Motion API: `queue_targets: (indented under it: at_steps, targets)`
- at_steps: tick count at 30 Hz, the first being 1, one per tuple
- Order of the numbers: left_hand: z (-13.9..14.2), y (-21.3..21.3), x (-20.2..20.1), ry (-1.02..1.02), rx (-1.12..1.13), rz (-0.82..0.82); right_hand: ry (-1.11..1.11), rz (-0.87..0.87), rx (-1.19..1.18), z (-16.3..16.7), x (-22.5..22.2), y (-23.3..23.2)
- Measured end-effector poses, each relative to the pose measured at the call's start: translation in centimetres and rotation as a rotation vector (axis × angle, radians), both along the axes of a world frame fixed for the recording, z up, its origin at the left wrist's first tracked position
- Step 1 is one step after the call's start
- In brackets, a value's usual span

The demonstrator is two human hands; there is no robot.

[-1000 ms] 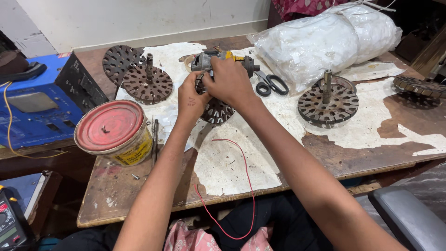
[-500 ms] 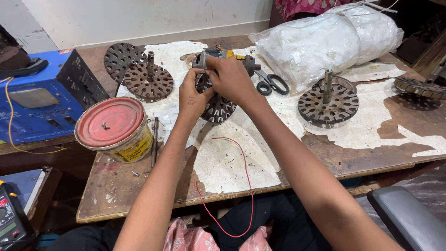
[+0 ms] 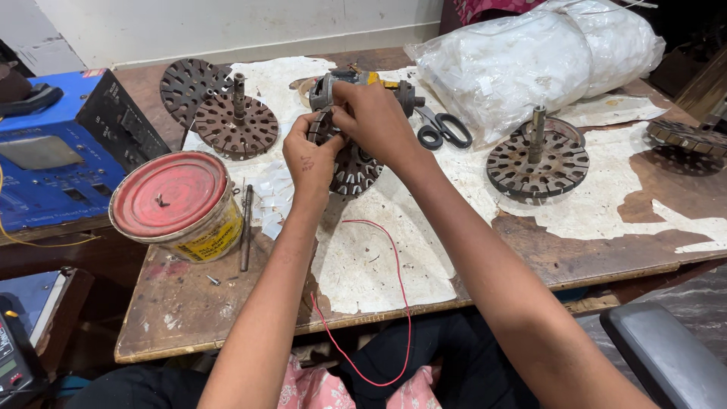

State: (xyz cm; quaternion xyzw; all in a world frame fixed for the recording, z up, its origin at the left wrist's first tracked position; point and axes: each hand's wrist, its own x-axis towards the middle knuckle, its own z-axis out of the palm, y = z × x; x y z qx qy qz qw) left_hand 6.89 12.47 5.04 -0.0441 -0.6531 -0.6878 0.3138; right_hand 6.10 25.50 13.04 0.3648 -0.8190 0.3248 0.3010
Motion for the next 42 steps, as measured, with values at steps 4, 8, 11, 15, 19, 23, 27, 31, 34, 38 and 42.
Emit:
queue_targets:
  at_steps: [4,8,11,15,19,23,27,31,34,38,42]
  targets:
    - [-0.1,0.4,0.0,0.047,0.076,-0.077,-0.030,-0.018,0.007,-0.1,-0.2,0.5]
    - [0.3,0.4,0.4,0.047,0.112,-0.121,-0.030,-0.059,0.029,-0.2,-0.4,0.5]
    - [0.7,0.1,0.6,-0.040,0.129,-0.121,-0.012,-0.065,0.033,-0.2,-0.6,0.1]
    - [0.9,0.0,0.8,0.006,0.103,-0.139,-0.061,-0.113,-0.004,-0.3,-0.8,-0.2]
    - [0.9,-0.2,0.9,-0.014,0.117,-0.208,0.035,-0.160,0.048,-0.5,-1.0,-0.4]
    - [1.1,-1.1,0.9,0.036,-0.008,-0.215,0.152,-0.045,0.134,-0.5,-1.0,-0.6]
    - [1.0,-1.2,0.7,0.031,-0.041,-0.198,0.110,-0.037,0.135,-0.2,-0.9,-0.4]
    - [0.5,-1.0,0.2,-0.013,-0.131,-0.053,0.077,-0.114,0.169,-0.1,-1.0,-0.6]
    - [-0.3,-1.0,-0.2,-0.008,-0.115,-0.010,0.073,-0.168,0.141,-0.3,-1.0,-1.2]
    - [-0.9,-0.9,-0.8,0.196,-0.207,0.129,0.083,-0.187,0.150,-0.5,-1.2,-1.4]
    - [-1.0,-0.6,-0.9,0.015,-0.135,0.089,0.146,-0.295,0.175,-0.5,-1.1,-1.0]
